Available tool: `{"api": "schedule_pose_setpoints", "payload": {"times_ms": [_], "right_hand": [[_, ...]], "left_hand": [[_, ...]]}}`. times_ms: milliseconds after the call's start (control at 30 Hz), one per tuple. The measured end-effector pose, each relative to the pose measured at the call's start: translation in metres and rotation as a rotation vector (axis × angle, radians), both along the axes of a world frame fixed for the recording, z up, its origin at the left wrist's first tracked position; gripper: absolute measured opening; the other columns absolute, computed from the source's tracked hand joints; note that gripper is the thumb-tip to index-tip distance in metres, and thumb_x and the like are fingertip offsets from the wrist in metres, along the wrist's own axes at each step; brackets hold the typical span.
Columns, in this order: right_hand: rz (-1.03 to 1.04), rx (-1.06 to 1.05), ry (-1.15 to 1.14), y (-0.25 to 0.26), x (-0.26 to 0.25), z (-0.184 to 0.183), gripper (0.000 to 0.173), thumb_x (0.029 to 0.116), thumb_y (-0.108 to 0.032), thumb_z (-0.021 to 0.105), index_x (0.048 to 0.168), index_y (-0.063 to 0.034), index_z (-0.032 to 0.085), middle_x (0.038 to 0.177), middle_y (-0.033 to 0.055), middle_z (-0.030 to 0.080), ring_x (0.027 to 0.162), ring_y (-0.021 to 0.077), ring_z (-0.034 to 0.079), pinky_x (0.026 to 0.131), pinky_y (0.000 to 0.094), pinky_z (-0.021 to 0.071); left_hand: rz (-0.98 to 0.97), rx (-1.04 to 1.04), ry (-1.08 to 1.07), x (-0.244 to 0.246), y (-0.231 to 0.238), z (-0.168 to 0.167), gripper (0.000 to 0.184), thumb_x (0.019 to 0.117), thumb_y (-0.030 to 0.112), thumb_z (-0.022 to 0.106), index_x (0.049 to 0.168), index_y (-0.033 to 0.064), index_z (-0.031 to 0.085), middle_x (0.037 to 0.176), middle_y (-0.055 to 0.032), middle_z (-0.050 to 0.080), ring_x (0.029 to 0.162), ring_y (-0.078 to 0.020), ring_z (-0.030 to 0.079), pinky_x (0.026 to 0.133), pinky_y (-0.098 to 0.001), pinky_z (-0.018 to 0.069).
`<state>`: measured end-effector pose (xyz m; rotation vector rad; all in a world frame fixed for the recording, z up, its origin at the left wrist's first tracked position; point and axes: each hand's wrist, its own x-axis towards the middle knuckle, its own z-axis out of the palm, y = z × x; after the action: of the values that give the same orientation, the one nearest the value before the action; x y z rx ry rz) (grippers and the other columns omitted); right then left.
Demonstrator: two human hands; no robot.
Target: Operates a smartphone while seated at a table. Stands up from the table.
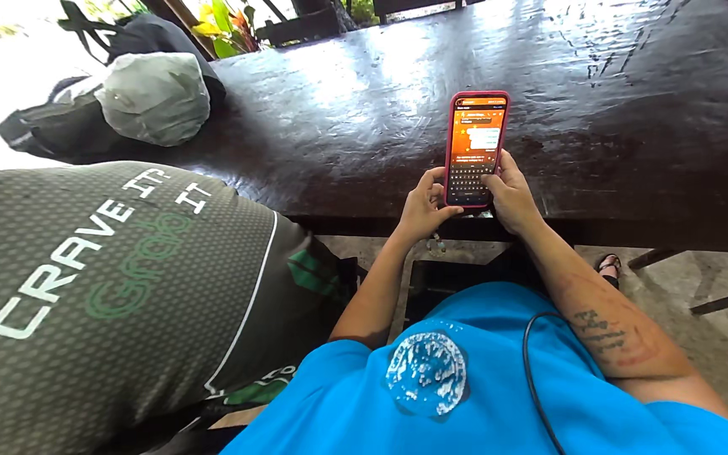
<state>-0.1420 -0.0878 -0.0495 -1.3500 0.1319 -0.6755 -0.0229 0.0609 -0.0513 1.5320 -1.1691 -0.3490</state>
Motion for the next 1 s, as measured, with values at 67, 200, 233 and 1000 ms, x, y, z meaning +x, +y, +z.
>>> {"api": "schedule_pose_setpoints", "payload": {"times_ms": [67, 200, 233, 1000], "right_hand": [[-0.015, -0.015, 0.014, 0.002, 0.001, 0.000, 0.055, 0.0978, 0.000, 0.048, 0.151, -0.0049, 0.033, 0.127, 0.0109, 0.063, 0.107, 0.0129, 0.069, 0.092, 0.0307, 0.0586], [-0.070, -0.086, 0.069, 0.006, 0.005, 0.000, 0.074, 0.0888, -0.016, 0.070, 0.151, -0.0073, 0.030, 0.126, 0.0106, 0.063, 0.105, 0.0124, 0.069, 0.088, 0.0318, 0.0604], [-0.085, -0.095, 0.082, 0.007, 0.005, 0.000, 0.078, 0.0874, -0.019, 0.073, 0.151, -0.0081, 0.030, 0.126, 0.0107, 0.063, 0.105, 0.0125, 0.069, 0.089, 0.0326, 0.0605], [0.152, -0.007, -0.018, -0.010, 0.000, -0.003, 0.082, 0.0832, 0.013, 0.049, 0.158, -0.0049, 0.019, 0.138, 0.0148, 0.058, 0.116, 0.0181, 0.067, 0.098, 0.0351, 0.0577]], "left_hand": [[0.004, -0.009, -0.025, -0.001, -0.001, -0.001, 0.074, 0.0770, -0.008, 0.082, 0.140, -0.0007, 0.044, 0.097, -0.0078, 0.073, 0.084, -0.0091, 0.070, 0.078, -0.0256, 0.0582], [0.029, -0.019, -0.088, -0.001, -0.002, -0.005, 0.073, 0.0776, -0.005, 0.082, 0.140, -0.0018, 0.045, 0.097, -0.0082, 0.073, 0.085, -0.0096, 0.070, 0.079, -0.0266, 0.0582], [0.034, -0.021, -0.106, 0.000, -0.002, -0.006, 0.073, 0.0777, -0.005, 0.083, 0.140, -0.0022, 0.045, 0.097, -0.0084, 0.073, 0.085, -0.0099, 0.070, 0.079, -0.0269, 0.0580], [0.000, 0.013, 0.060, 0.002, 0.000, 0.003, 0.076, 0.0767, -0.010, 0.081, 0.142, 0.0007, 0.042, 0.101, -0.0087, 0.072, 0.086, -0.0099, 0.070, 0.078, -0.0259, 0.0589]]}}
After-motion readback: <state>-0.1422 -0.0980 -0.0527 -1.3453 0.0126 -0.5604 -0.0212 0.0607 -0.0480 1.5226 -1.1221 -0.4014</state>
